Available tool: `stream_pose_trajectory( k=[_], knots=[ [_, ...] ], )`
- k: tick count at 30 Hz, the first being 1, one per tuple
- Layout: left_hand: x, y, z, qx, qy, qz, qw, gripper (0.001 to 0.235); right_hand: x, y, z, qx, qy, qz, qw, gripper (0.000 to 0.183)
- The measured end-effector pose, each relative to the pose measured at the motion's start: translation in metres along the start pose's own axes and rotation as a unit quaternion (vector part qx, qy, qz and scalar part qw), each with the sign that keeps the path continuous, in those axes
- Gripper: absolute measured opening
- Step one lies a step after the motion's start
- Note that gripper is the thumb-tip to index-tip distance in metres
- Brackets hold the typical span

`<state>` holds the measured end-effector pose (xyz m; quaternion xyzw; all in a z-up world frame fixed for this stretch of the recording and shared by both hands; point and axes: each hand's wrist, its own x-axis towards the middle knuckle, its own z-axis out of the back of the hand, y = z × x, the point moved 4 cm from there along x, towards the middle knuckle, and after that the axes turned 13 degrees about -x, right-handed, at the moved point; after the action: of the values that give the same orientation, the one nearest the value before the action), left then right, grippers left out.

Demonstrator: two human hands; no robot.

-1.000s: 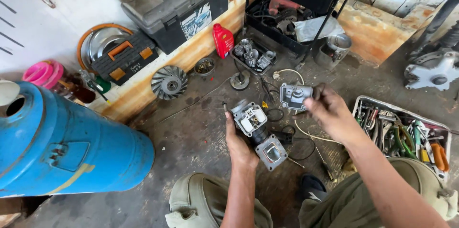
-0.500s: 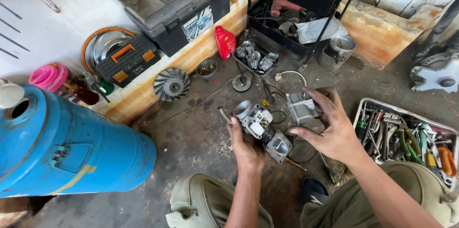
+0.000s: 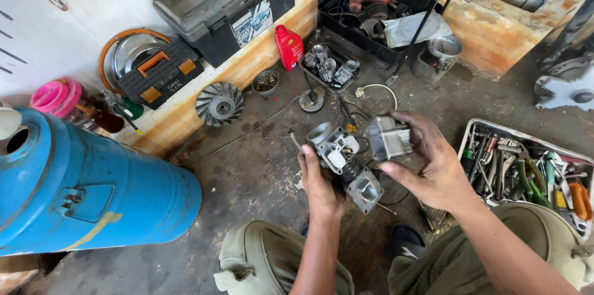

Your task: Disassembling and inspecting a motorcycle carburetor using a screwdriver on a workshop floor

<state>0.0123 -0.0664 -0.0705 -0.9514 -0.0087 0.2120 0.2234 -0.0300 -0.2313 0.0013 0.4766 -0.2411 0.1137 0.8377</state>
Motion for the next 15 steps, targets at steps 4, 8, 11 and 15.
stream_pose_trajectory(
  k=[4,8,11,15],
  knots=[
    [0.002,0.005,0.007,0.025,-0.029,0.019,0.999,0.065,0.005,0.001,0.003,-0.014,0.031,0.021,0.999,0.085],
    [0.002,0.003,0.009,0.037,-0.032,0.012,0.999,0.062,0.008,-0.009,-0.005,0.144,0.066,-0.018,0.987,0.077],
    [0.003,0.006,0.013,0.037,-0.039,0.015,0.998,0.065,0.014,0.001,-0.005,0.132,0.066,0.020,0.989,0.049],
    [-0.003,0.005,0.010,0.035,-0.051,0.014,0.998,0.066,0.005,-0.010,-0.004,0.036,0.051,0.036,0.997,0.032]
  ],
)
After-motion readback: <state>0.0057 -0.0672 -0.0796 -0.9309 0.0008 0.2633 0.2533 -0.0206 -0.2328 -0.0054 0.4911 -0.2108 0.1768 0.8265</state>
